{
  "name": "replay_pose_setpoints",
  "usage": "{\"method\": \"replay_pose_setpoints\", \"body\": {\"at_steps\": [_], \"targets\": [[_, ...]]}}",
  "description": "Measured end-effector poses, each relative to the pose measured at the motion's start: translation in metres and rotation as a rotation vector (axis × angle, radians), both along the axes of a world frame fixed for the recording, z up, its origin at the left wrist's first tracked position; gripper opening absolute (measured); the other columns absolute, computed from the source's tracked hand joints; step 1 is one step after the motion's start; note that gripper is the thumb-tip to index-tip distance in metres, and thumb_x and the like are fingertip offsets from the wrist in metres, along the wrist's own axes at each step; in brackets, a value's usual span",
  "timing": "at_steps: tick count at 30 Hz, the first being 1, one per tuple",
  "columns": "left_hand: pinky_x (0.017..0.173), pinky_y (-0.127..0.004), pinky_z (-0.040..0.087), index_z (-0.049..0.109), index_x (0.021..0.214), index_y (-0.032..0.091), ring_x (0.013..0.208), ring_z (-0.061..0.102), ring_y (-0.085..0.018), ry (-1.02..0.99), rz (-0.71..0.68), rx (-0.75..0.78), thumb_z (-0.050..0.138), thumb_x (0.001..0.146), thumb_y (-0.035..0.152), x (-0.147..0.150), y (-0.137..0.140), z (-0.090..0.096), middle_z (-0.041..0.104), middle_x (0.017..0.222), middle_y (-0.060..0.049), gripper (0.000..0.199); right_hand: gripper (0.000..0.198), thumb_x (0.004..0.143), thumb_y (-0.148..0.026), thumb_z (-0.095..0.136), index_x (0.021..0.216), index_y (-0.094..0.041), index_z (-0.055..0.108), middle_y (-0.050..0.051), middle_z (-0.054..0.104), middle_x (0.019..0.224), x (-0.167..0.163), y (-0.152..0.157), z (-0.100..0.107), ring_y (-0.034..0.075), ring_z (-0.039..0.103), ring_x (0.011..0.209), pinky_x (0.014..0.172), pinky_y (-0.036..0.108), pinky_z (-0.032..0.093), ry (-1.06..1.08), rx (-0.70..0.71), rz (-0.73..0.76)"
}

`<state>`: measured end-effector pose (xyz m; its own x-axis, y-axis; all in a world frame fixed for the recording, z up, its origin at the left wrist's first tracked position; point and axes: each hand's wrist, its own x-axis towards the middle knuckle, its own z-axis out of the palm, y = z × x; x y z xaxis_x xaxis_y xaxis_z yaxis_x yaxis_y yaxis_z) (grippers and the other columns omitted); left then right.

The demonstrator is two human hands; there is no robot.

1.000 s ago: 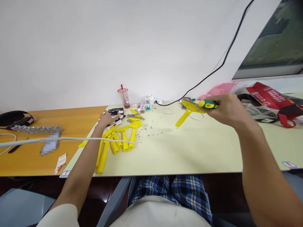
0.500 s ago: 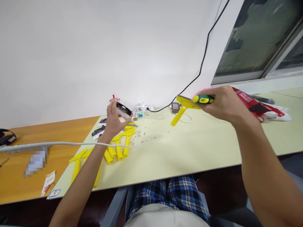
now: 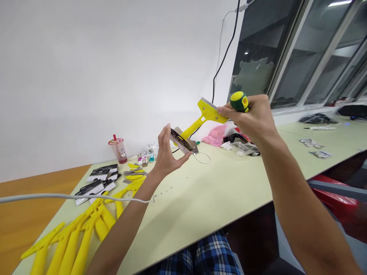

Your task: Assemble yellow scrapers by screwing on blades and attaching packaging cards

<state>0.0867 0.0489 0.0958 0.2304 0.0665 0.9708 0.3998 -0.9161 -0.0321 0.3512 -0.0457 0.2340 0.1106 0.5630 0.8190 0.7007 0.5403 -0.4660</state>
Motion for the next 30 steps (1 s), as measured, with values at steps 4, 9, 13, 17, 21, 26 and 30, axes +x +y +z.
{"method": "replay_pose_setpoints", "body": {"at_steps": [4,9,13,17,21,26,30], "targets": [[0.131,-0.063,0.035,0.007,0.176,0.028,0.163,0.031,-0.041,0.027,-0.035,-0.033,0.084,0.092,0.052,0.006,0.004,0.000,0.031,0.173,-0.024,0.117,0.035,0.080,-0.043,0.093,0.073,-0.017,0.071,-0.002,0.042,0.059,-0.001,0.013,-0.006,0.012,0.038,0.053,0.047,0.032,0.028,0.194,-0.173,0.031],[0.131,-0.058,0.037,0.012,0.177,0.029,0.162,0.034,-0.038,0.104,-0.121,-0.105,0.081,0.095,0.049,0.001,0.007,0.001,0.033,0.172,-0.022,0.109,0.041,0.071,-0.045,0.100,0.072,-0.018,0.068,-0.004,0.040,0.056,0.002,0.029,-0.009,0.010,0.033,0.050,0.045,0.030,0.025,0.298,-0.300,0.191],[0.132,-0.057,0.036,0.011,0.177,0.031,0.164,0.034,-0.038,0.125,-0.194,-0.211,0.083,0.092,0.055,-0.007,0.008,0.003,0.031,0.176,-0.021,0.114,0.042,0.070,-0.037,0.101,0.072,-0.021,0.062,-0.006,0.035,0.055,0.005,0.036,-0.007,0.009,0.028,0.051,0.045,0.030,0.022,0.333,-0.371,0.226],[0.134,-0.057,0.033,0.009,0.178,0.033,0.167,0.030,-0.038,0.072,-0.271,-0.246,0.088,0.085,0.060,-0.013,0.004,0.005,0.026,0.181,-0.019,0.125,0.042,0.073,-0.030,0.099,0.070,-0.021,0.058,-0.007,0.033,0.056,0.005,0.043,-0.002,0.007,0.024,0.051,0.046,0.029,0.018,0.387,-0.445,0.279],[0.132,-0.058,0.036,0.013,0.177,0.033,0.168,0.029,-0.039,-0.024,-0.318,-0.200,0.089,0.082,0.063,-0.015,0.000,0.004,0.023,0.182,-0.021,0.126,0.051,0.065,-0.023,0.101,0.065,-0.021,0.051,-0.010,0.028,0.056,0.008,0.054,-0.005,0.004,0.019,0.051,0.045,0.027,0.015,0.504,-0.562,0.394],[0.131,-0.057,0.038,0.013,0.177,0.030,0.168,0.027,-0.041,-0.081,-0.305,-0.113,0.088,0.081,0.065,-0.011,-0.001,-0.001,0.023,0.181,-0.025,0.127,0.060,0.064,-0.020,0.099,0.062,-0.024,0.039,-0.013,0.021,0.054,0.009,0.072,-0.026,0.004,0.012,0.050,0.043,0.025,0.018,0.618,-0.717,0.477],[0.128,-0.059,0.040,0.015,0.177,0.031,0.165,0.033,-0.042,-0.078,-0.227,-0.035,0.086,0.081,0.069,-0.011,0.004,-0.005,0.029,0.179,-0.025,0.126,0.055,0.069,-0.020,0.095,0.063,-0.024,0.040,-0.013,0.019,0.052,0.005,0.080,-0.042,0.005,0.012,0.050,0.043,0.024,0.021,0.628,-0.772,0.502]]}}
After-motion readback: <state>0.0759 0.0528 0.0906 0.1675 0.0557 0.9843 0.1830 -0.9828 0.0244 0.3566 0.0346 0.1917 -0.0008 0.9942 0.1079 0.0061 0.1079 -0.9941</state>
